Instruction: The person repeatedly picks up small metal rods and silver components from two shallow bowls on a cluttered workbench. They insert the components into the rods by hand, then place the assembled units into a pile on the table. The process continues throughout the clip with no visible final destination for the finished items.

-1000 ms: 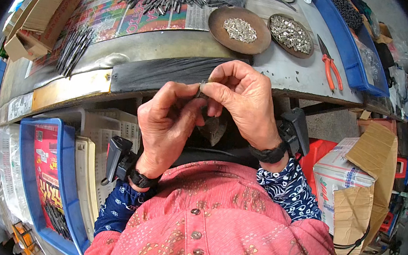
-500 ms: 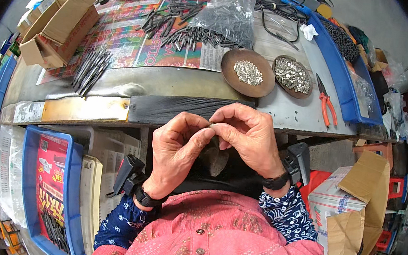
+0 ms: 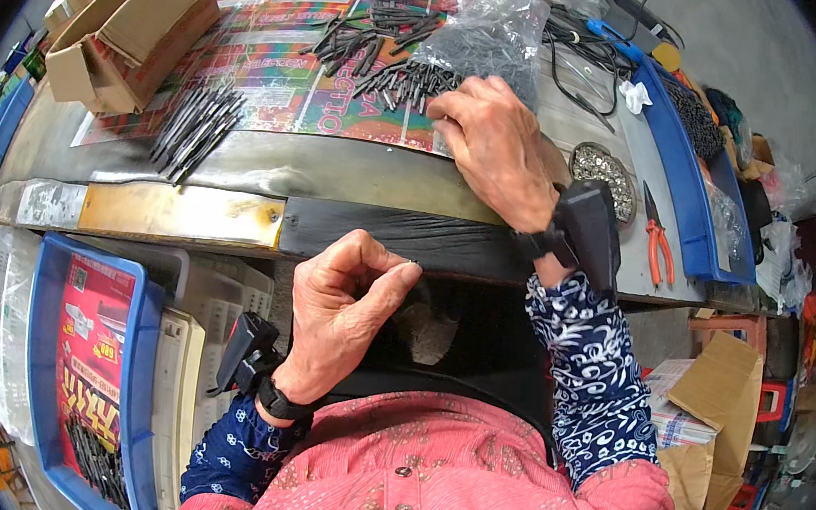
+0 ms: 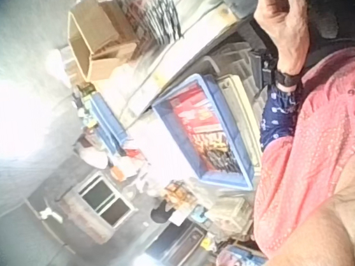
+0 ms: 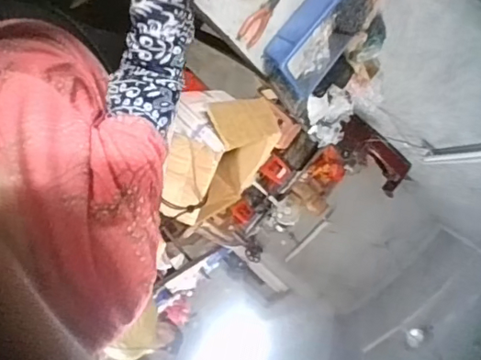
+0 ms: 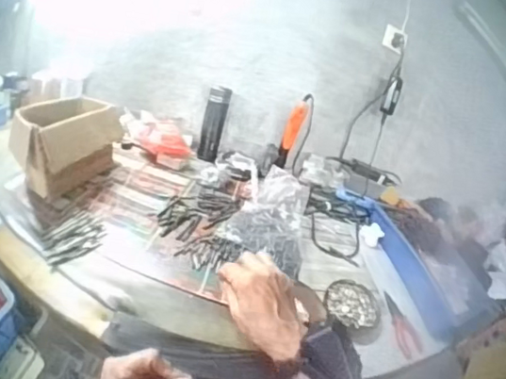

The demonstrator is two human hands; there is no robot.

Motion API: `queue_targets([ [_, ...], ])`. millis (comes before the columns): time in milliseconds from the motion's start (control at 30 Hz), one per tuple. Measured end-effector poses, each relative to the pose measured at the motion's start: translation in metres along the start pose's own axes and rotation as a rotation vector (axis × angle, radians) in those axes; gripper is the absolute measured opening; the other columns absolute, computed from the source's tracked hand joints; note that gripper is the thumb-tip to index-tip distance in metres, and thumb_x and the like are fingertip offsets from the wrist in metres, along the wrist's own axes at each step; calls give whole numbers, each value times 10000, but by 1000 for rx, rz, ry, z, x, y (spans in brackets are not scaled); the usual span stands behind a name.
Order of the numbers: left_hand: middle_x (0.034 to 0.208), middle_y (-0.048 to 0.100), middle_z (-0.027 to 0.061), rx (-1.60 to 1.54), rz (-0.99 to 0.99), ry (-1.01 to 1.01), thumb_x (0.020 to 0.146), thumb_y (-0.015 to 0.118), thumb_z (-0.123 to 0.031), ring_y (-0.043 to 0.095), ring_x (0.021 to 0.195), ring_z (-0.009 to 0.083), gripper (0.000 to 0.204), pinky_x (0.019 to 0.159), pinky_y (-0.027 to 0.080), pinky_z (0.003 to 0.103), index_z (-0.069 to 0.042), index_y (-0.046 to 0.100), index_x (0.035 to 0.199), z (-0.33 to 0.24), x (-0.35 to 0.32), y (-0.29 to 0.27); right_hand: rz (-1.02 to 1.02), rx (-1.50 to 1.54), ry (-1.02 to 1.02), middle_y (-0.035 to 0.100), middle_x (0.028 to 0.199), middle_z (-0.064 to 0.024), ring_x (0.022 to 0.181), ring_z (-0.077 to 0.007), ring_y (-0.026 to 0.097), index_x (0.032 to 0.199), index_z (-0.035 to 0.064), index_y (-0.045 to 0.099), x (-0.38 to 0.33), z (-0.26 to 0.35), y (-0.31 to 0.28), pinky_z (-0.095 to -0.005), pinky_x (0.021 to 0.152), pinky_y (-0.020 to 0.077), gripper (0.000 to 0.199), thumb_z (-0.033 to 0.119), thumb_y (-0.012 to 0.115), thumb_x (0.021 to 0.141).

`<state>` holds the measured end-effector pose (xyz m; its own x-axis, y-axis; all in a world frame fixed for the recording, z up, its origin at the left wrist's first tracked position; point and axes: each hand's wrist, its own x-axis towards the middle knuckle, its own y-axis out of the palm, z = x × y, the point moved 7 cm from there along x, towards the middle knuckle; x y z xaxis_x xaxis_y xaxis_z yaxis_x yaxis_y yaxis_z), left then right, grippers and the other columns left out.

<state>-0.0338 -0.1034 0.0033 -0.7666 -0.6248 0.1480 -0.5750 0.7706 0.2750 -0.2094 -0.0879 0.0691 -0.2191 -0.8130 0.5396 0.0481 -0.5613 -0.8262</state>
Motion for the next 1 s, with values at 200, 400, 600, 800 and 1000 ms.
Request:
queue_targets([
  [200,686,581,-8,-9,3,-3,907,652,-116,441,546,13,130,479,332,161,-20,589,847,-2,-3,-7,61,-216,-79,600,854,-85,906,-280,552,863,100,711,19,-13,29,-377,754,487,102,96,654,779],
  [400,724,584,-19,-53,4,-55,893,668,-79,478,621,15,134,553,386,172,-3,586,819,0,-4,-10,65,-240,-162,579,869,-74,905,-280,551,885,101,691,17,-16,36,-376,750,500,115,87,642,782],
  [600,695,575,-32,-78,-8,-55,887,674,-76,471,606,7,138,534,374,167,-11,587,802,1,-7,-10,27,-284,-240,569,854,-89,909,-288,558,828,81,657,18,-12,37,-389,734,525,73,77,595,789],
  [800,675,585,-18,-104,-8,-73,901,666,-117,468,557,9,134,484,352,162,-15,607,838,6,-9,-12,39,-281,-312,589,852,-128,902,-307,578,803,37,639,14,-12,38,-404,753,541,67,53,578,779],
  [1000,675,580,3,-134,-34,-92,917,642,-131,440,527,20,127,452,317,164,-17,603,878,6,-12,-9,73,-190,-341,596,842,-141,870,-334,580,850,4,567,13,-9,39,-420,759,495,65,15,535,795],
])
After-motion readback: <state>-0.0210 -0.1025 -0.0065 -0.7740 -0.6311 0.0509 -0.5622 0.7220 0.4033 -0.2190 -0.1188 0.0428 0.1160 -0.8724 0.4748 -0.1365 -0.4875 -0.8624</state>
